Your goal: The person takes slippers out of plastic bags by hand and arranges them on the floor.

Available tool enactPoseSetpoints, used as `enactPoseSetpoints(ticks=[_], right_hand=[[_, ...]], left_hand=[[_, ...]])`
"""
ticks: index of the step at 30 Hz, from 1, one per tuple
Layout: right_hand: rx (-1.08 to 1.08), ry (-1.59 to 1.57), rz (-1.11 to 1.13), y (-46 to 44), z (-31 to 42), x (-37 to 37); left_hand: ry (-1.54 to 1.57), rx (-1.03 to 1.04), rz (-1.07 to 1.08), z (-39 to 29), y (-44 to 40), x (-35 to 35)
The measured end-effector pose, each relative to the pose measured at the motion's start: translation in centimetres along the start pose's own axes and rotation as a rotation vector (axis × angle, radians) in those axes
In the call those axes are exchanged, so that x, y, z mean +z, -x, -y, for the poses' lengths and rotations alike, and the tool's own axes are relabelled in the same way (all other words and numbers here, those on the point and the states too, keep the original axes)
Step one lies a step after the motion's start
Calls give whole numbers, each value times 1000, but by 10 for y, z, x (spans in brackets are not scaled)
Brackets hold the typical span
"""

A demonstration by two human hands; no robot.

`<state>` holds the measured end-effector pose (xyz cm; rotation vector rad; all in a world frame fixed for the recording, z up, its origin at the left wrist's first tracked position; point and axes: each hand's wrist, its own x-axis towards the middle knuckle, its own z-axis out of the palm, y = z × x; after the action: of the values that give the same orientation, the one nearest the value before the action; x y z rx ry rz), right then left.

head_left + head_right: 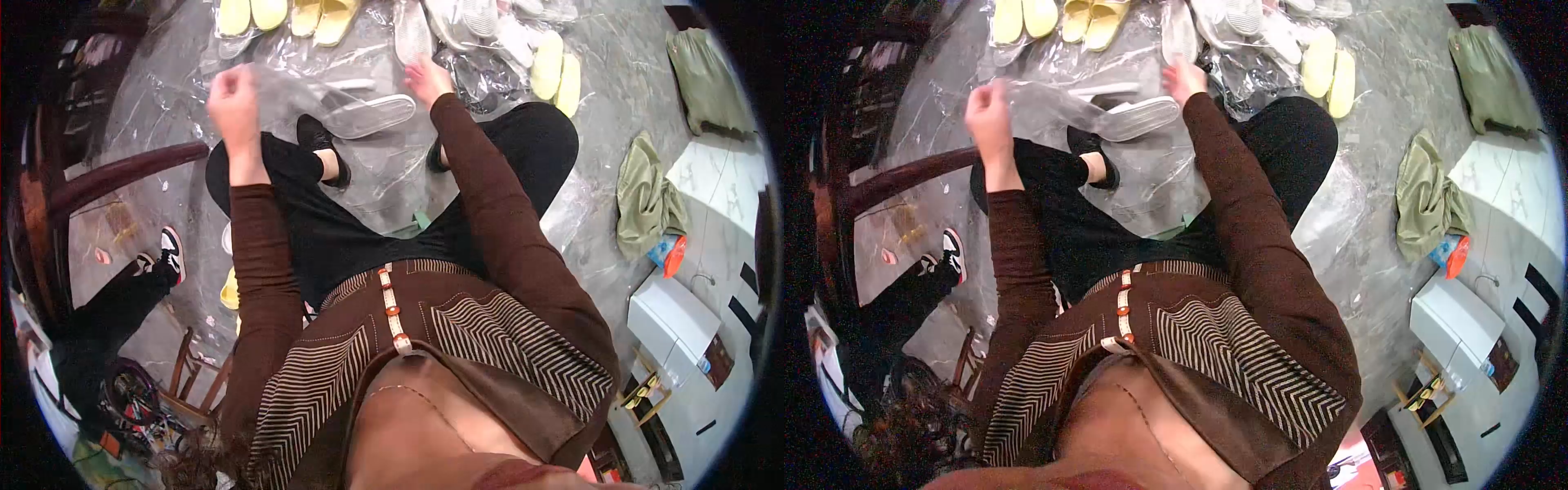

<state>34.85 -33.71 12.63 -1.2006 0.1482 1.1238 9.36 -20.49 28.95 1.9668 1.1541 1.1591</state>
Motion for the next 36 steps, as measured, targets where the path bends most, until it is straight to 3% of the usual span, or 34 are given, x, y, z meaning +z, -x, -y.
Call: enactPoseSetpoints(ticks=[1,5,6,8,12,14,17,21,25,27,31,33,36], right_hand=[[73,-96,-178,-11,-2,-25],[111,-247,-741,-32,6,-92],[98,-254,-733,-45,1,-104],[-122,-342,-633,-67,-14,-123],[-156,-127,-558,-75,-21,-108],[-300,-256,-522,-61,-39,-77],[-168,-348,-502,-26,-62,-46],[-375,-234,-478,16,-71,-19],[-602,-114,-394,53,-25,13],[-793,230,-255,85,18,30],[-834,451,22,149,87,65],[-1005,585,231,153,111,65],[-897,665,367,192,154,77]], left_hand=[[245,-270,-36,-1,0,-3],[415,-386,-140,0,-6,3],[424,-373,-142,2,-9,4],[456,-422,-99,7,-10,5],[563,-477,-93,5,-13,9],[613,-498,-96,2,-11,12],[594,-468,-89,2,-12,12],[626,-523,-126,4,-10,12],[516,-531,-90,8,-9,7],[463,-486,-107,14,-8,6],[251,-385,-133,27,-8,2],[51,-372,-141,31,-7,-4],[25,-297,-207,9,-3,-6]])
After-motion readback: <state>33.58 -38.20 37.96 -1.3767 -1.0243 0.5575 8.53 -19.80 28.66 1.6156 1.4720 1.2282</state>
